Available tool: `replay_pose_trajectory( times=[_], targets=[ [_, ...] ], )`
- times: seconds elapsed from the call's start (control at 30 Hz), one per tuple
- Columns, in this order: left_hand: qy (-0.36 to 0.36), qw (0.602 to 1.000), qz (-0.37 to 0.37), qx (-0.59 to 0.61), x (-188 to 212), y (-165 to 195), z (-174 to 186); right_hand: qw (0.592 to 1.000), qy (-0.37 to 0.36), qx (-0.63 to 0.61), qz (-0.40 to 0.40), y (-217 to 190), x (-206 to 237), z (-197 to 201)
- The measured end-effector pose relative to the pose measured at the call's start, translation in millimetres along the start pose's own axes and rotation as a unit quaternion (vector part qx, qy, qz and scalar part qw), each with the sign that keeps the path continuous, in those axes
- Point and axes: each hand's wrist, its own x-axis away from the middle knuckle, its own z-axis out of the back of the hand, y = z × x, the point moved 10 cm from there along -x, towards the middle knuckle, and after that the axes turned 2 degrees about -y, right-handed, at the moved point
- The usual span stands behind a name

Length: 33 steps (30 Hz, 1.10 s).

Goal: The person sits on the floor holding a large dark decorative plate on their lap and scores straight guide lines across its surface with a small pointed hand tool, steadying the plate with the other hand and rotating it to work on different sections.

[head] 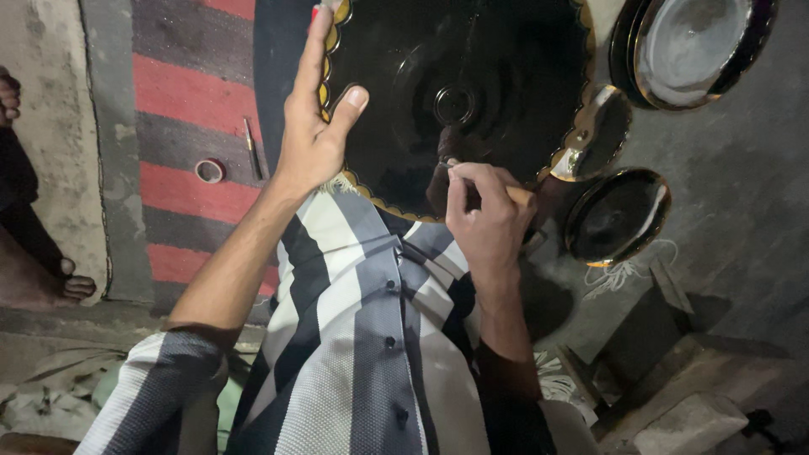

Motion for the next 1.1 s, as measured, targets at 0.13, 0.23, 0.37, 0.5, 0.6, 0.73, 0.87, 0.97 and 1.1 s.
replay_pose_trajectory(
  times=[0.13,0.23,0.37,0.5,0.6,0.73,0.87,0.97,1.1],
  targets=[
    [0.004,1.000,0.008,0.015,-1,0,-1,1.000,-0.015,-0.009,-0.002,-2,5,1],
    [0.002,1.000,0.000,-0.001,-2,1,-1,1.000,-0.013,-0.002,-0.011,1,6,0],
    [0.003,1.000,-0.005,0.011,-1,1,0,1.000,-0.011,0.015,-0.008,3,7,-4],
    [0.000,1.000,-0.007,0.015,1,1,-1,1.000,-0.018,-0.002,-0.001,0,11,-2],
    [0.002,1.000,-0.007,-0.001,0,2,0,1.000,-0.024,0.000,-0.003,-2,13,0],
    [0.002,1.000,-0.012,-0.006,0,4,-1,1.000,-0.018,-0.005,-0.008,-1,11,-2],
    [0.005,1.000,-0.009,0.007,1,6,-1,1.000,-0.020,0.004,-0.011,0,14,-4],
    [0.008,1.000,-0.012,0.006,-1,9,0,1.000,-0.021,-0.016,0.002,-5,20,-1],
    [0.007,1.000,-0.016,0.004,-2,11,-1,0.999,-0.037,-0.024,-0.030,0,26,-4]
  ],
)
